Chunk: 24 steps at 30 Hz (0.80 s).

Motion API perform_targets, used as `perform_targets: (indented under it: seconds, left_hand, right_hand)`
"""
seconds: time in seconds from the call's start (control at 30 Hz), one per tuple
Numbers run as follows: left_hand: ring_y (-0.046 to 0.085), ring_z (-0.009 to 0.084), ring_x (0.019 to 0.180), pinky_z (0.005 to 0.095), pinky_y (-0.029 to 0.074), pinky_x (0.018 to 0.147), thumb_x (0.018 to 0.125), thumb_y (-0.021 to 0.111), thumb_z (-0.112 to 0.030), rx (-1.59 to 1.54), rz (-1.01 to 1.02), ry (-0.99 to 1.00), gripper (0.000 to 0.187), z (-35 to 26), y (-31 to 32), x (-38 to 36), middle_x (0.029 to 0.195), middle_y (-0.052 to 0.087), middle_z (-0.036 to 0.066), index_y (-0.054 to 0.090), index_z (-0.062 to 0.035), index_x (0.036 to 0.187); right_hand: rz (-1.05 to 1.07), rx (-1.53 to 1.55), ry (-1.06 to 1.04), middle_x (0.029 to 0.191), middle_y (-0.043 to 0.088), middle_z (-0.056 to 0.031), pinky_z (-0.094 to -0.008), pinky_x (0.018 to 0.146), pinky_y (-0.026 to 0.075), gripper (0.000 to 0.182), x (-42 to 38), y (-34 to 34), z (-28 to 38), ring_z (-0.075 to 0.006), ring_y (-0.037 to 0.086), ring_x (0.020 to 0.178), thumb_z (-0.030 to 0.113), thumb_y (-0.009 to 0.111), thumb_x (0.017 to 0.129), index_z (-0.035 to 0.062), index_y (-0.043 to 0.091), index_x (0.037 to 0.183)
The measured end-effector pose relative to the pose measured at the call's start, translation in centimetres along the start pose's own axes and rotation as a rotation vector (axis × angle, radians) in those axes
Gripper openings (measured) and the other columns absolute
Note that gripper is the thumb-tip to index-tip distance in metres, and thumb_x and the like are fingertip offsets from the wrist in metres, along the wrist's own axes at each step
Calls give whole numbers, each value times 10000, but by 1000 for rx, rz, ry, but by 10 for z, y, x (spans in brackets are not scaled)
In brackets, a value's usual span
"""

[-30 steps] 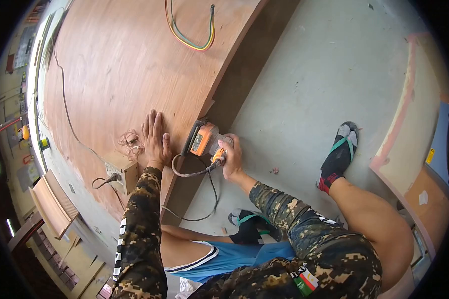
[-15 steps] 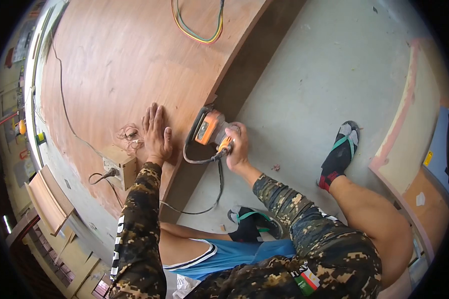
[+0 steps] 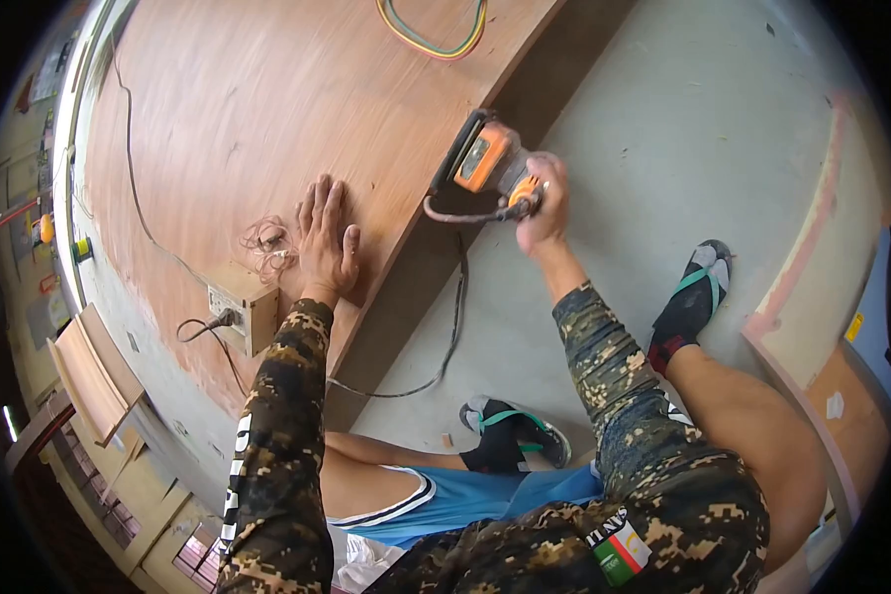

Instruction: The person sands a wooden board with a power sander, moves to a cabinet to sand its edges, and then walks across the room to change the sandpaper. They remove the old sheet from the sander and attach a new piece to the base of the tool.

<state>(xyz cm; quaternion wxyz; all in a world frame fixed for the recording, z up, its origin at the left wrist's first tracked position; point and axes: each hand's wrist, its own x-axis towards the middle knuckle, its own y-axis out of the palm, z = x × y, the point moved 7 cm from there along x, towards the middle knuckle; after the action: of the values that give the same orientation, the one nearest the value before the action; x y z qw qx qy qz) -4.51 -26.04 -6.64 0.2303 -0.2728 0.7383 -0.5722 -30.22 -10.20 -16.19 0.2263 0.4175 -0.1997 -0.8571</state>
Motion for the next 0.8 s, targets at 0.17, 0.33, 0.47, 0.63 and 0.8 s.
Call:
perform_targets:
  seconds: [0.17, 0.33, 0.47, 0.63, 0.8]
  left_hand:
    - [246, 385, 1482, 482, 171, 1217, 1018, 338, -443, 3, -16, 11, 631, 0, 1, 0, 1595, 324, 170, 379, -62, 1520]
    - [254, 385, 1479, 483, 170, 1216, 1027, 294, -447, -21, -28, 19, 629, 2, 3, 0, 1589, 336, 172, 387, -62, 1517]
    - [261, 385, 1477, 480, 173, 1215, 1031, 291, -452, -1, -44, 26, 629, 2, 3, 0, 1588, 342, 170, 394, -62, 1513]
    - [260, 382, 1479, 486, 170, 1213, 1030, 295, -457, -18, -28, 3, 626, 3, 3, 0, 1591, 340, 162, 395, -75, 1516]
    - [260, 377, 1480, 490, 170, 1212, 1034, 286, -454, -7, -36, 7, 618, 2, 2, -1, 1592, 340, 156, 396, -84, 1518]
  right_hand:
    - [34, -141, 96, 1013, 539, -71, -326, 529, 539, 430, -55, -31, -103, -205, 625, 778, 339, 611, 862, 118, 483, 1206]
    - [26, -161, 265, 978, 552, -95, -278, 652, 496, 416, -135, -15, -146, -149, 576, 757, 326, 606, 877, 40, 513, 1165]
    - [-16, -136, 251, 1001, 564, -96, -283, 659, 495, 407, -128, -23, -150, -164, 580, 793, 323, 603, 873, 20, 543, 1138]
    - [-11, -61, 187, 984, 559, -89, -282, 608, 502, 374, -76, -16, -100, -167, 587, 753, 279, 589, 880, 16, 543, 1141]
    - [-10, -63, 234, 979, 552, -93, -287, 594, 509, 385, -88, -24, -118, -159, 589, 739, 272, 583, 888, 14, 528, 1168]
